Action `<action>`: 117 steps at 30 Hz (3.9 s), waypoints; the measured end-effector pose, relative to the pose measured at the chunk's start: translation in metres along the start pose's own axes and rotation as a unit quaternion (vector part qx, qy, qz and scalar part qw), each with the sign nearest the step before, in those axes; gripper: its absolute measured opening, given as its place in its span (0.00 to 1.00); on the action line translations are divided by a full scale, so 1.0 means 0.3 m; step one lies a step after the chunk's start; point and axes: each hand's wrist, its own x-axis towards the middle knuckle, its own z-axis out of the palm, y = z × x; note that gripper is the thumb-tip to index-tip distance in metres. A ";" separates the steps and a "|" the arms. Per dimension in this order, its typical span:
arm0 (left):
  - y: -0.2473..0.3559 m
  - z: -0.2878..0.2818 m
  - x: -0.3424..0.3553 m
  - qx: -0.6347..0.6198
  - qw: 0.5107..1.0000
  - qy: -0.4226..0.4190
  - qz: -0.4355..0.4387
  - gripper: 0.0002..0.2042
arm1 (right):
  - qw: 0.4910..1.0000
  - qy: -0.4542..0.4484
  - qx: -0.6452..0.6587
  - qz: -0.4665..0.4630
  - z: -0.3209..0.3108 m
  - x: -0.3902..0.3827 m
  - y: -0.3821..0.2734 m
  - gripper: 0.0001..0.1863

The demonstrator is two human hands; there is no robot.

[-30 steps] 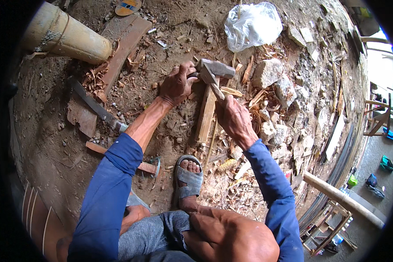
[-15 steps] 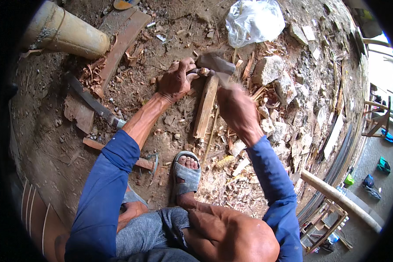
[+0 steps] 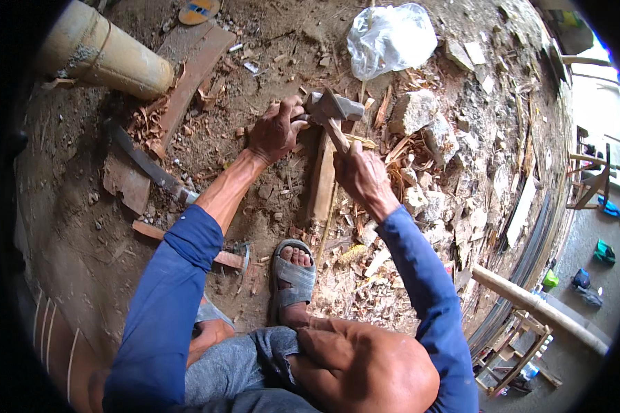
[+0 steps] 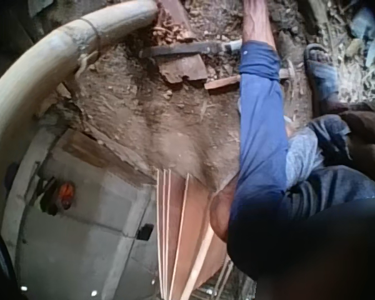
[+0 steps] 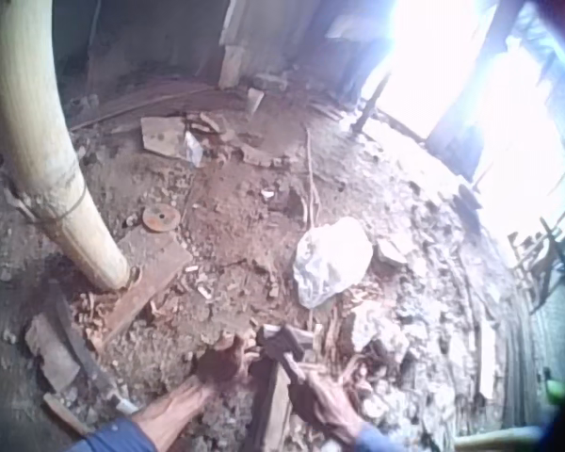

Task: The person sits on the ground and carves a small wooden piece using a chisel and hammer. They repeatedly strike the chisel to shape the wood, occasionally adjusting its position.

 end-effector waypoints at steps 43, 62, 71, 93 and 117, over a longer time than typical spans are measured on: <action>0.008 -0.014 0.000 0.130 0.990 -0.037 0.031 0.32 | 0.951 0.244 0.150 -0.119 -0.069 -0.062 0.001 0.09; 0.124 -0.059 0.038 -0.142 0.939 -0.104 -0.295 0.14 | 0.935 0.152 0.286 0.144 0.138 -0.206 0.096 0.13; 0.197 -0.168 -0.044 -0.330 0.861 -0.060 -0.383 0.13 | 0.895 0.060 0.373 0.237 0.197 -0.232 0.098 0.19; 0.373 -0.348 -0.093 -0.427 0.771 0.001 -0.471 0.16 | 0.846 -0.117 0.464 0.234 0.266 -0.244 -0.071 0.20; 0.326 -0.429 -0.173 -0.619 0.584 0.019 -0.525 0.09 | 0.857 -0.118 0.458 0.206 0.285 -0.244 -0.118 0.22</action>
